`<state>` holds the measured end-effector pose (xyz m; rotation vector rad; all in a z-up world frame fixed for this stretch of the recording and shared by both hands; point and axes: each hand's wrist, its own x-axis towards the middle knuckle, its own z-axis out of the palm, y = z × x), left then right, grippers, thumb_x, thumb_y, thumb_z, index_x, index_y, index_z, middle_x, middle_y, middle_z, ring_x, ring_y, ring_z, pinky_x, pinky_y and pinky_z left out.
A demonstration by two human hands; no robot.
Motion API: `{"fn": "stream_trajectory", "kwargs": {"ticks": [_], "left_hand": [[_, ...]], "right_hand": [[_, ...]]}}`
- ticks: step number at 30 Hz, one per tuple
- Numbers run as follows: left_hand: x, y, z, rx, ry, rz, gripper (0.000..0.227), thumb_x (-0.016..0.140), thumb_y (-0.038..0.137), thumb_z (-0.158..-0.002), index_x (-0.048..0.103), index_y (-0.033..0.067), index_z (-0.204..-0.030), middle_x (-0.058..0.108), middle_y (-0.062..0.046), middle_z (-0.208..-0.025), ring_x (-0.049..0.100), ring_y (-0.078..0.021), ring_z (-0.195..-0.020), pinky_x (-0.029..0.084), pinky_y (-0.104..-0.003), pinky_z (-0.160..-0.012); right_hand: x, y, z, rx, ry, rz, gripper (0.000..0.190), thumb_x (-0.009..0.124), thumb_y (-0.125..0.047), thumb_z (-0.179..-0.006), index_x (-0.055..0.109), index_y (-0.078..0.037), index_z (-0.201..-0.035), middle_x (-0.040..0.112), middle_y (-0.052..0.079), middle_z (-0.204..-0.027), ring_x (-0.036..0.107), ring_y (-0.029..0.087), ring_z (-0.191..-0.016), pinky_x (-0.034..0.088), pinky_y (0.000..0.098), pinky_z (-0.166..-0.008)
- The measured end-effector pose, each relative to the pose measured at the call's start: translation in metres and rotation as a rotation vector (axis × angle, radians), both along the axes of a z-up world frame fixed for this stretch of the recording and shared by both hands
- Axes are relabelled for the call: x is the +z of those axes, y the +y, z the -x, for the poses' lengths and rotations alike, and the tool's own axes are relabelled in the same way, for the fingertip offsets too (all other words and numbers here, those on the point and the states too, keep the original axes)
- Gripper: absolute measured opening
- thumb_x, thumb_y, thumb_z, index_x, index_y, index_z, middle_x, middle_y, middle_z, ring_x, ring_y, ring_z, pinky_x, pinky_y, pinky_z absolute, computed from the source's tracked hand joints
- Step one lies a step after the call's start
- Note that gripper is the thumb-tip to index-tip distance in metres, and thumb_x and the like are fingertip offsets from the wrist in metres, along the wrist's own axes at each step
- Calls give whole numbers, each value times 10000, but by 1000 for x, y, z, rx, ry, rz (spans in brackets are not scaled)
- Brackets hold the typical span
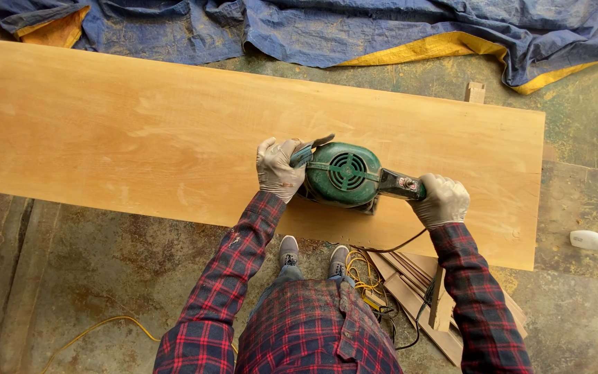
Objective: The person sands a large plywood panel resting on supports in a workshop. They first rub the surface by hand with a sanding block, then run a green electric sander back and forth across the panel, working along its length and repositioning to cover different sections.
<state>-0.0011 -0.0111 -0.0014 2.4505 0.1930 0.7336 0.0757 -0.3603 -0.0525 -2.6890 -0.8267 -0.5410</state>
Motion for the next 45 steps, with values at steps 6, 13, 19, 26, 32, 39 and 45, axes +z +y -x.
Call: {"fn": "stream_trajectory", "kwargs": {"ticks": [6, 13, 19, 26, 32, 39, 45], "left_hand": [[5, 8, 0, -57, 16, -33, 121, 790, 159, -856, 716, 117, -941, 764, -28, -867, 720, -232, -836, 427, -478, -1041], [2, 33, -3, -48, -5, -32, 125, 778, 147, -867, 714, 111, -967, 762, -49, -907, 720, -257, -877, 422, -482, -1044], [2, 60, 0, -1, -2, -2, 137, 785, 133, -846, 719, 124, -966, 758, -43, -880, 724, -254, -866, 432, -475, -1053], [12, 96, 18, 34, -1, -34, 120, 779, 160, -885, 713, 115, -974, 754, -38, -877, 727, -250, -868, 427, -482, -1060], [19, 138, 34, -12, 38, -83, 115, 757, 221, -884, 727, 129, -948, 764, -40, -835, 733, -242, -806, 409, -487, -1052], [12, 189, 53, 32, 13, -81, 142, 788, 172, -856, 730, 121, -975, 771, -52, -878, 737, -252, -824, 436, -471, -1048], [9, 228, 75, 139, 77, -73, 153, 825, 216, -884, 739, 106, -947, 768, -57, -844, 725, -248, -766, 461, -487, -1051]], "right_hand": [[6, 6, 7, -8, 10, -11, 367, 862, -371, -837, 579, -140, -804, 568, 41, -673, 569, 230, -605, 410, 385, -577], [13, 36, 11, -9, -31, -49, 311, 834, -302, -832, 569, -141, -809, 581, 49, -692, 587, 245, -633, 419, 390, -599], [9, 63, 11, 8, -22, -44, 332, 850, -307, -831, 567, -138, -794, 585, 55, -683, 590, 256, -621, 422, 399, -588], [16, 97, 16, 45, 9, -33, 316, 852, -307, -788, 582, -143, -801, 608, 57, -710, 604, 269, -643, 439, 409, -605], [24, 137, 29, 101, 53, -75, 385, 866, -395, -812, 589, -127, -821, 611, 72, -729, 621, 286, -678, 456, 428, -624], [29, 190, 43, 129, 77, -66, 386, 865, -410, -783, 602, -129, -804, 615, 77, -710, 622, 285, -652, 466, 426, -609], [40, 233, 55, 184, 73, -83, 376, 853, -394, -790, 592, -123, -798, 619, 83, -701, 624, 284, -631, 455, 426, -585]]}}
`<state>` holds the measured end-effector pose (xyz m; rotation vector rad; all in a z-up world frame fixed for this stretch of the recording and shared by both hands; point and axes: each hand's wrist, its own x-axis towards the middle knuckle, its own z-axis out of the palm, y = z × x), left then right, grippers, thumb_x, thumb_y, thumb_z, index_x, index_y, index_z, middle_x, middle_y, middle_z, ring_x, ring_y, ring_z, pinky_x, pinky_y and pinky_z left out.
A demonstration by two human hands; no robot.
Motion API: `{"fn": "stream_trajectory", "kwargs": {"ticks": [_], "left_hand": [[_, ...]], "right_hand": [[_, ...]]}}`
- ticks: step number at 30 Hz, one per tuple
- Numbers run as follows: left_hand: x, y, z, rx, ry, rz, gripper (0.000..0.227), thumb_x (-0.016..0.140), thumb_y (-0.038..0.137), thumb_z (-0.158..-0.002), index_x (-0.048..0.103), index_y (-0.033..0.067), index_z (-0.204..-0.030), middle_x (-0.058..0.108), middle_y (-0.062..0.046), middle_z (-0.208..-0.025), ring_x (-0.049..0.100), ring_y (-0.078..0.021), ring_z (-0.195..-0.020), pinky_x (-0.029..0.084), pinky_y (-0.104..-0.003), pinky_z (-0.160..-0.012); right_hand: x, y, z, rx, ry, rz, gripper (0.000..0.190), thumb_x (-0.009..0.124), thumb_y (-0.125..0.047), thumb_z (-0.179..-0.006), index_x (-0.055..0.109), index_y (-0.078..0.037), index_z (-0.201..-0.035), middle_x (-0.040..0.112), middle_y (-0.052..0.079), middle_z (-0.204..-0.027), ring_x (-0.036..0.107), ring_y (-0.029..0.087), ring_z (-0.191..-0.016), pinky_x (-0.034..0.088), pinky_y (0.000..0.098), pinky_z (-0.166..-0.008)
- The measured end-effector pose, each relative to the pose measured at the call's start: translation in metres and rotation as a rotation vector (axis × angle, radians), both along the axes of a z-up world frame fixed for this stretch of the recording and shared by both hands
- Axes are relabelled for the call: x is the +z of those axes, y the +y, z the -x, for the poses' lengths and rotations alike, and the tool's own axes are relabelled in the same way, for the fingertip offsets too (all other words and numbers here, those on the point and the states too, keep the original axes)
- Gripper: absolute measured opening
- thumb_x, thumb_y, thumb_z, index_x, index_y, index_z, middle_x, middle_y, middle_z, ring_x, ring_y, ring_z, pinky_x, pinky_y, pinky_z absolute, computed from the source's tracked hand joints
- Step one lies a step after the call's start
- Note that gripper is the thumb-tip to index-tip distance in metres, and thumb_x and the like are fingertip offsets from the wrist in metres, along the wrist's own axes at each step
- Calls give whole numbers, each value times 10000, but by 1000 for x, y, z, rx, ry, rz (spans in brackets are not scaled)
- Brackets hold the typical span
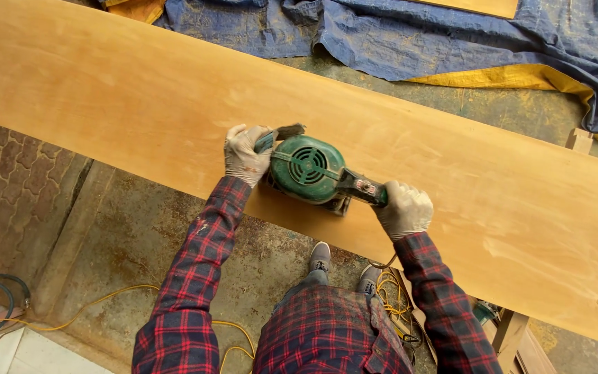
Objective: The person sands a large plywood panel resting on supports in a workshop. They first rub the surface by hand with a sanding block, then run a green electric sander back and forth across the panel, working along its length and repositioning to cover different sections.
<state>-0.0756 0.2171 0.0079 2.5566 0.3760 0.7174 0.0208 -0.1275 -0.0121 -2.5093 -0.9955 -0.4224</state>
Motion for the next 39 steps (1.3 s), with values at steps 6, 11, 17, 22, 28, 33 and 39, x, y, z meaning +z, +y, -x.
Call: {"fn": "stream_trajectory", "kwargs": {"ticks": [6, 11, 17, 22, 28, 33, 39], "left_hand": [[12, 25, 23, 14, -81, -85, 128, 804, 192, -933, 745, 81, -961, 750, -107, -888, 716, -325, -873, 503, -464, -958], [11, 41, 40, -42, -83, -63, 114, 783, 130, -980, 736, 27, -1000, 685, -141, -856, 680, -335, -802, 540, -425, -773], [5, 20, 47, 29, -50, -5, 259, 767, 170, -1089, 694, -2, -909, 620, -134, -755, 607, -297, -710, 463, -395, -694], [-11, -16, 29, 92, -30, 3, 344, 776, 223, -1090, 675, -14, -862, 566, -135, -676, 563, -274, -640, 430, -386, -639], [-12, -102, -7, 47, -89, 11, 341, 767, 272, -1095, 699, 4, -896, 618, -124, -736, 618, -286, -719, 474, -399, -695], [-14, -182, -32, 30, -96, 8, 366, 780, 316, -1085, 695, 29, -876, 636, -115, -738, 625, -283, -691, 484, -409, -678], [-20, -274, -61, 24, -120, 21, 315, 787, 293, -1019, 698, 40, -854, 644, -113, -716, 639, -291, -678, 500, -420, -684]], "right_hand": [[-3, 30, 17, 32, 30, -68, 252, 801, -254, -810, 585, -125, -804, 607, 92, -684, 616, 297, -624, 453, 440, -581], [-1, 36, 35, 14, 50, -162, 253, 778, -216, -758, 554, -117, -824, 592, 94, -716, 618, 307, -668, 458, 446, -600], [-1, 18, 43, -27, 5, -186, 276, 766, -211, -813, 505, -125, -778, 544, 72, -670, 599, 279, -640, 446, 426, -606], [-3, -26, 30, -47, -10, -140, 277, 763, -244, -812, 511, -129, -791, 543, 67, -665, 595, 273, -627, 444, 421, -591], [-23, -107, 8, -69, 33, -82, 300, 781, -255, -836, 514, -121, -801, 551, 72, -648, 597, 263, -585, 447, 420, -555], [-23, -184, -12, -80, -11, -114, 315, 790, -262, -804, 508, -124, -784, 559, 71, -646, 615, 264, -604, 455, 418, -563], [-33, -273, -39, -85, -44, -116, 301, 802, -259, -810, 536, -121, -798, 576, 60, -649, 612, 246, -597, 455, 410, -565]]}}
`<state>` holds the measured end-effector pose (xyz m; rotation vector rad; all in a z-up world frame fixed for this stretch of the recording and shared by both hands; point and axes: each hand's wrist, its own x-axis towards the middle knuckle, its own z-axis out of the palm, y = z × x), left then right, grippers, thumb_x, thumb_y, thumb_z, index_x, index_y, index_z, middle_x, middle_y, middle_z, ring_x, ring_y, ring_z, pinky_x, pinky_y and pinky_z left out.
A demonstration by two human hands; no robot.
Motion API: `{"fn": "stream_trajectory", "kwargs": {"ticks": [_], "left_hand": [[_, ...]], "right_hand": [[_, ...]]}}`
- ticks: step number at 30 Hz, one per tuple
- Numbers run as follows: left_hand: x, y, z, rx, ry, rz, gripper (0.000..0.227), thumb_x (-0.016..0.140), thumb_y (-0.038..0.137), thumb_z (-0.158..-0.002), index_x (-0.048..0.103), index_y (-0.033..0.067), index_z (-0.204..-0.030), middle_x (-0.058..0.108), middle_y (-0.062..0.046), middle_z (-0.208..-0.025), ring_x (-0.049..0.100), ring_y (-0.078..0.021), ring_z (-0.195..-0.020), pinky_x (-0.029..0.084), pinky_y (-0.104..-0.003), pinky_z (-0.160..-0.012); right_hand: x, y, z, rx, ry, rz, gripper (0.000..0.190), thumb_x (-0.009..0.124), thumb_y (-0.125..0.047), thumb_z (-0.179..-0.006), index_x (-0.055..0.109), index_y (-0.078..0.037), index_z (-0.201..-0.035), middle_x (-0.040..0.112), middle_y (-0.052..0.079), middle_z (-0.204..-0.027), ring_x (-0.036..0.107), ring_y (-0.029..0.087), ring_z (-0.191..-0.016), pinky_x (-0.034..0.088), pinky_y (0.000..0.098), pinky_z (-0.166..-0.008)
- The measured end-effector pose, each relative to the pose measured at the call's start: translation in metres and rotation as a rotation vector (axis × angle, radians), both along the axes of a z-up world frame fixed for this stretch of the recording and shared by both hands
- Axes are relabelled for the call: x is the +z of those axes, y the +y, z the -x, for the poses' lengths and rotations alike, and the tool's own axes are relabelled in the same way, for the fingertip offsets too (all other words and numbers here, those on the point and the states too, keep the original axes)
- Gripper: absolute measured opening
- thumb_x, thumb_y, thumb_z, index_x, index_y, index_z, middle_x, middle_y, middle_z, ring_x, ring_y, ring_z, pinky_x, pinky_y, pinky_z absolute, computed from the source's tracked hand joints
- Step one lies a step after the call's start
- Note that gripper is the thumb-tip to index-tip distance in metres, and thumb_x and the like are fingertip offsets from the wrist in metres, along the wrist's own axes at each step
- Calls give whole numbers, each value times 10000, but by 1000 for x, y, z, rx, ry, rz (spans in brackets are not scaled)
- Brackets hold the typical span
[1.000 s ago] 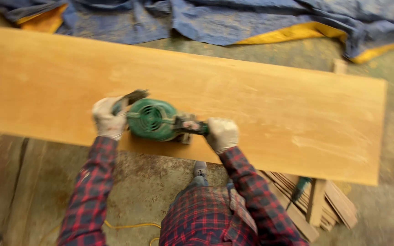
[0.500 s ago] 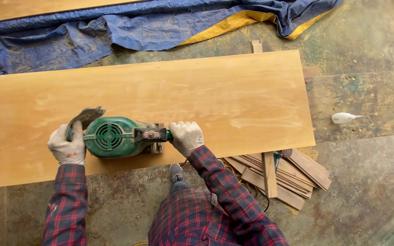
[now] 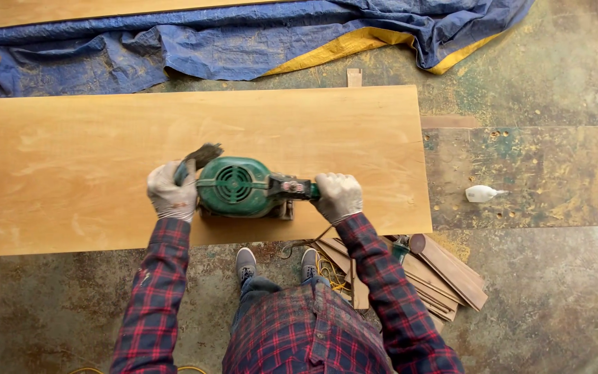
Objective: The person sands a large plywood panel resting on supports in a workshop. They first rub the surface by hand with a sanding block, then run a green electric sander back and forth across the panel, working along its length and repositioning to cover different sections.
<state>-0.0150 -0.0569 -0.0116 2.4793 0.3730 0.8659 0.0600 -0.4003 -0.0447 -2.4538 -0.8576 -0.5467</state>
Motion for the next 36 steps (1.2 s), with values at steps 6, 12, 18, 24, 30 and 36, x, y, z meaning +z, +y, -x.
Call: {"fn": "stream_trajectory", "kwargs": {"ticks": [6, 12, 18, 24, 30, 36], "left_hand": [[-16, -81, -33, -22, -6, 12, 243, 812, 264, -966, 703, 81, -850, 695, -79, -711, 673, -271, -698, 510, -441, -886], [-23, -158, -65, -89, -32, 58, 135, 803, 212, -907, 722, 105, -909, 740, -70, -793, 715, -247, -756, 483, -438, -983], [-25, -225, -85, -141, -13, 53, 146, 812, 189, -858, 728, 110, -949, 752, -72, -845, 719, -260, -816, 450, -438, -1020], [-28, -272, -97, -202, -1, 60, 177, 814, 190, -832, 723, 104, -957, 742, -65, -835, 709, -258, -817, 431, -448, -1040], [-23, -303, -101, -287, -19, 74, 155, 803, 200, -851, 709, 112, -938, 734, -37, -854, 717, -236, -849, 430, -435, -1039], [-25, -318, -104, -312, -16, 66, 151, 799, 209, -844, 709, 113, -917, 727, -22, -825, 709, -225, -818, 429, -437, -1033]], "right_hand": [[-2, -83, -22, -34, -39, 26, 291, 801, -288, -826, 561, -127, -804, 576, 47, -652, 601, 239, -595, 457, 405, -588], [-4, -158, -35, -113, -55, 75, 373, 817, -385, -872, 560, -129, -786, 570, 50, -652, 593, 238, -594, 453, 405, -590], [-8, -223, -51, -194, -55, 120, 400, 837, -429, -841, 571, -135, -793, 576, 64, -656, 603, 263, -627, 467, 422, -642], [-9, -273, -60, -224, 36, 168, 371, 847, -406, -838, 588, -144, -795, 600, 59, -671, 632, 253, -655, 478, 417, -669], [-23, -309, -58, -266, 47, 193, 385, 853, -414, -851, 589, -138, -801, 613, 60, -694, 623, 247, -651, 481, 402, -678], [-32, -329, -50, -324, 25, 223, 419, 860, -444, -895, 591, -137, -800, 607, 56, -682, 615, 232, -632, 471, 385, -655]]}}
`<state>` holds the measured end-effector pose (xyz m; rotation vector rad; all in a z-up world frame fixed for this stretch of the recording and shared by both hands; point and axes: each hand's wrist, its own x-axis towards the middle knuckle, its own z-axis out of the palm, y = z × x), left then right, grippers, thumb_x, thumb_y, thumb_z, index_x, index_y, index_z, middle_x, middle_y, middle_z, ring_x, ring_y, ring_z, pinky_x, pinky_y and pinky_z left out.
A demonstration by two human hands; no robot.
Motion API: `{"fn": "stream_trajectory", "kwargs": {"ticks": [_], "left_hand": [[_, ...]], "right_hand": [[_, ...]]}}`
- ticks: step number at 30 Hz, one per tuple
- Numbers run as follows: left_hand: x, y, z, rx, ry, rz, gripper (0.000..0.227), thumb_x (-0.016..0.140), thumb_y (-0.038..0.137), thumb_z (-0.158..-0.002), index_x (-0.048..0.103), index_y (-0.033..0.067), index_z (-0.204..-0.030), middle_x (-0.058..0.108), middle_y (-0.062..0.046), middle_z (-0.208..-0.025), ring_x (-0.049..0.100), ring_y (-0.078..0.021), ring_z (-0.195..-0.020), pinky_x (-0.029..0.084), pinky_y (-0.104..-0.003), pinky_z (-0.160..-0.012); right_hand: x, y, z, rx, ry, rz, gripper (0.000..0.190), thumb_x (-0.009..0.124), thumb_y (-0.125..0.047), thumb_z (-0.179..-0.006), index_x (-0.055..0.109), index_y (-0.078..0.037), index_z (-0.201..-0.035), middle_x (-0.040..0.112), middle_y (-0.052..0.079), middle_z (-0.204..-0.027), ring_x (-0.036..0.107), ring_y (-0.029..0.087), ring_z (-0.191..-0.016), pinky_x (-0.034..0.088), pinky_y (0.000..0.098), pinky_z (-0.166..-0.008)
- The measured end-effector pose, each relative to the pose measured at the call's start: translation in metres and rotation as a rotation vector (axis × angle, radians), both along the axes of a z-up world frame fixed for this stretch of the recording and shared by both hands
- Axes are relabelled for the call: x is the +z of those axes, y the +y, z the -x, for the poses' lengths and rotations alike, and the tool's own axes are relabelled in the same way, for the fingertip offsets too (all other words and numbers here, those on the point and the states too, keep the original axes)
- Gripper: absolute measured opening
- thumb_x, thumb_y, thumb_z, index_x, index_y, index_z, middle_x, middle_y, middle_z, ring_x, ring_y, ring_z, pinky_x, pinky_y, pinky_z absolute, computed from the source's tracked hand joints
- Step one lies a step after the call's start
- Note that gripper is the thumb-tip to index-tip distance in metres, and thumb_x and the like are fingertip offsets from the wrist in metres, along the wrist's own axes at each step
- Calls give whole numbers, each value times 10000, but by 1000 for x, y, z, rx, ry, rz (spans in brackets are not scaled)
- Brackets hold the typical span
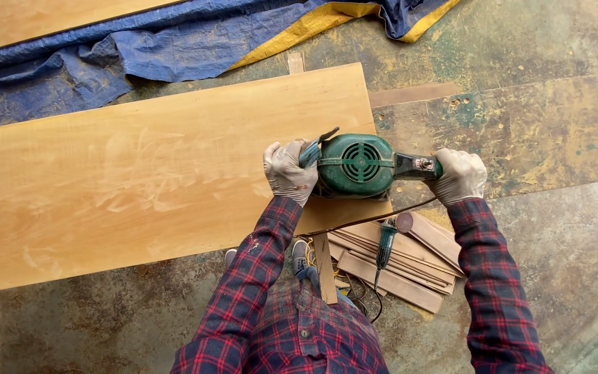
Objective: The person sands a large plywood panel resting on supports in a workshop. They first rub the surface by hand with a sanding block, then run a green electric sander back and forth across the panel, working along its length and repositioning to cover different sections.
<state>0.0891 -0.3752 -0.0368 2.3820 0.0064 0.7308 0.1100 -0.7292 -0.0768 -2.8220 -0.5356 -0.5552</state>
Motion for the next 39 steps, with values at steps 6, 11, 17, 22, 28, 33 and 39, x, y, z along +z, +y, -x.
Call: {"fn": "stream_trajectory", "kwargs": {"ticks": [6, 11, 17, 22, 28, 33, 39], "left_hand": [[4, -6, 2, 0, -3, 14, 146, 797, 200, -851, 703, 115, -924, 719, -22, -811, 709, -225, -818, 426, -436, -1032], [5, -5, 6, 8, 11, 38, 150, 799, 195, -837, 696, 119, -917, 715, -24, -806, 704, -231, -823, 421, -438, -1032], [8, 1, 9, -30, 15, 43, 145, 788, 193, -825, 690, 123, -904, 717, -27, -833, 703, -237, -838, 410, -447, -1031], [2, 0, 5, -48, 33, 28, 134, 778, 199, -844, 691, 111, -895, 708, -34, -809, 697, -232, -809, 415, -452, -1027], [1, -7, 2, -75, 12, 26, 134, 762, 205, -846, 694, 106, -906, 706, -44, -805, 690, -238, -799, 416, -447, -1025], [2, -14, -9, -77, 18, 22, 160, 767, 229, -853, 691, 105, -919, 705, -45, -799, 691, -239, -799, 412, -455, -1024], [4, -15, -18, -97, 35, 0, 177, 774, 246, -863, 687, 105, -923, 706, -42, -797, 689, -241, -793, 409, -460, -1021]], "right_hand": [[2, -1, -1, -6, 4, -25, 423, 882, -460, -833, 608, -138, -832, 628, 60, -736, 633, 250, -705, 471, 401, -702], [2, 0, -9, -18, 25, -8, 424, 901, -442, -817, 615, -132, -859, 643, 62, -777, 642, 262, -760, 474, 412, -751], [-2, 3, -8, -21, 27, -18, 365, 899, -366, -831, 615, -142, -879, 649, 52, -781, 643, 253, -758, 477, 409, -783], [6, 4, -5, -53, 59, -2, 409, 916, -388, -777, 607, -126, -836, 645, 62, -780, 643, 276, -764, 474, 423, -776], [19, 3, -1, -38, -1, 30, 412, 923, -388, -745, 609, -129, -810, 653, 51, -780, 663, 283, -815, 484, 440, -811], [21, -1, -3, -33, -37, 3, 433, 946, -378, -723, 618, -109, -808, 663, 75, -821, 669, 315, -869, 493, 446, -797], [16, -6, -5, -70, -31, -21, 413, 950, -339, -709, 625, -107, -813, 681, 74, -869, 667, 324, -897, 497, 445, -789]]}}
